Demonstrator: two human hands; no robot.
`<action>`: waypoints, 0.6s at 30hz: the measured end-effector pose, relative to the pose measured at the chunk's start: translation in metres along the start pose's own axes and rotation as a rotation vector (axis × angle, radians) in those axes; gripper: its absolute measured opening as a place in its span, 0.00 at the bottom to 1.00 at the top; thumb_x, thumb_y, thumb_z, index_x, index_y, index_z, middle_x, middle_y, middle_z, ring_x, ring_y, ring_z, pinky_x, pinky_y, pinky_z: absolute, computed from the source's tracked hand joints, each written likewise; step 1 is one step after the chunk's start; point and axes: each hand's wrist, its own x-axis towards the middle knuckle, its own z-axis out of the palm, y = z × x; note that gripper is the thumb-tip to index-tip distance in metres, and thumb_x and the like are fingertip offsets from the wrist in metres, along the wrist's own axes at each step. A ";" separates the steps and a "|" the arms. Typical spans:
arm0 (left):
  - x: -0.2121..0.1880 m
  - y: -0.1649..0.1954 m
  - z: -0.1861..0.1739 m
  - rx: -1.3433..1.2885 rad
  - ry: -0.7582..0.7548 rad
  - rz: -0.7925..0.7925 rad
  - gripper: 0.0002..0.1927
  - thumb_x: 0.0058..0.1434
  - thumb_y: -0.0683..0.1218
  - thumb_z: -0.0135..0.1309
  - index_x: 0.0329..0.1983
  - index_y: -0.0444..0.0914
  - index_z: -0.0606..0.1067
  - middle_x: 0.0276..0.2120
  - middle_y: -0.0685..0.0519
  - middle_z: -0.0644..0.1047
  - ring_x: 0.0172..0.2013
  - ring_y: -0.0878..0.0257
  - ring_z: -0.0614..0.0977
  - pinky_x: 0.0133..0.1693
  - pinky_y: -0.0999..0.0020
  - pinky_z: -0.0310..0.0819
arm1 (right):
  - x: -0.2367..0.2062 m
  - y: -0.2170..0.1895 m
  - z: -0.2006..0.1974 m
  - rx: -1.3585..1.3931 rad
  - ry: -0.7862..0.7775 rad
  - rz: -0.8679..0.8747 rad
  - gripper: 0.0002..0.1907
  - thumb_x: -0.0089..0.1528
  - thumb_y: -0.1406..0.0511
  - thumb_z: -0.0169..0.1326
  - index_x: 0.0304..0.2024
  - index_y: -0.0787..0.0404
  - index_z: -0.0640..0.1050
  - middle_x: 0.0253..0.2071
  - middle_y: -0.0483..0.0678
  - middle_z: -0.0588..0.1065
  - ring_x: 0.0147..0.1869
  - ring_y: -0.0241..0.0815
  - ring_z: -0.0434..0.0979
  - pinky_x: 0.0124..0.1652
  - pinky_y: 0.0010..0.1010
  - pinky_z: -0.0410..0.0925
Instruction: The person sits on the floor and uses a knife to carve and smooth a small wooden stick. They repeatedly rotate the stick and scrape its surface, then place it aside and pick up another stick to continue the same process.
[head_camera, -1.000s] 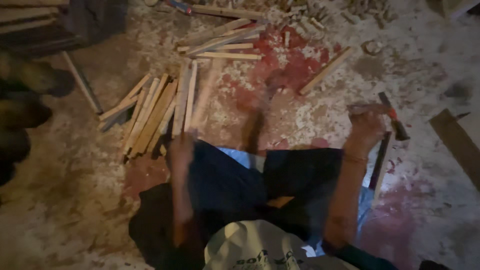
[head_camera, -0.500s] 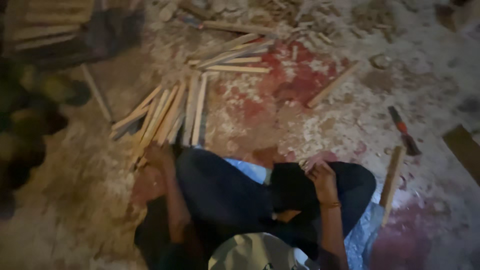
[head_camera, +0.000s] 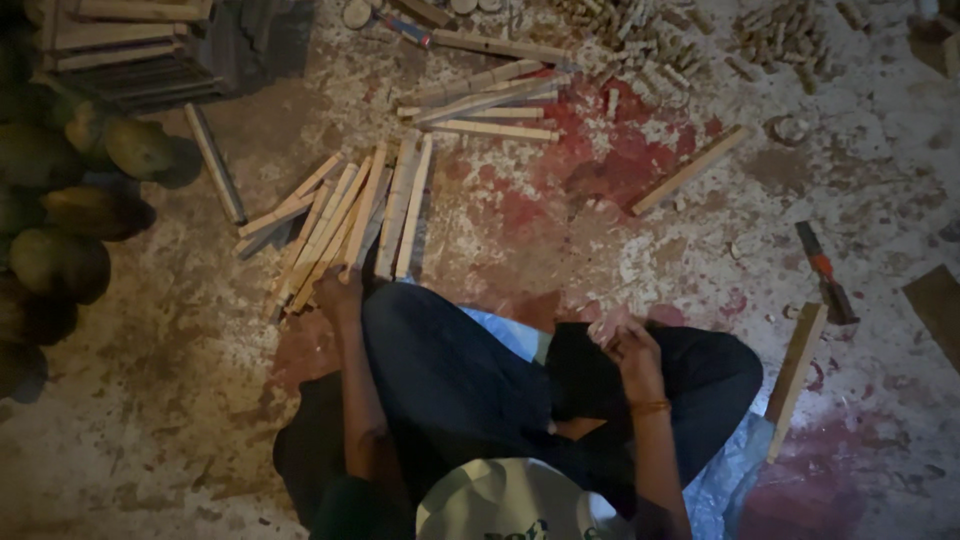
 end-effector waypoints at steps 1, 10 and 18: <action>0.000 -0.001 -0.001 -0.093 0.034 0.021 0.18 0.58 0.50 0.64 0.47 0.35 0.81 0.41 0.35 0.78 0.44 0.38 0.78 0.45 0.49 0.73 | -0.003 0.001 0.000 -0.027 -0.019 -0.038 0.06 0.67 0.66 0.50 0.42 0.56 0.78 0.35 0.43 0.77 0.39 0.37 0.78 0.41 0.31 0.72; -0.003 0.007 -0.005 -0.349 0.158 0.247 0.09 0.64 0.42 0.59 0.45 0.33 0.80 0.40 0.41 0.79 0.42 0.47 0.79 0.45 0.55 0.75 | 0.012 0.004 -0.007 -0.066 -0.022 -0.022 0.03 0.67 0.66 0.51 0.39 0.57 0.76 0.32 0.43 0.75 0.38 0.38 0.77 0.42 0.34 0.73; -0.006 0.004 -0.002 -0.392 0.046 0.179 0.07 0.66 0.42 0.58 0.44 0.34 0.81 0.40 0.44 0.80 0.42 0.51 0.82 0.47 0.59 0.76 | 0.001 -0.003 0.005 -0.065 0.014 -0.044 0.05 0.66 0.67 0.50 0.41 0.57 0.77 0.34 0.42 0.76 0.39 0.36 0.78 0.42 0.32 0.72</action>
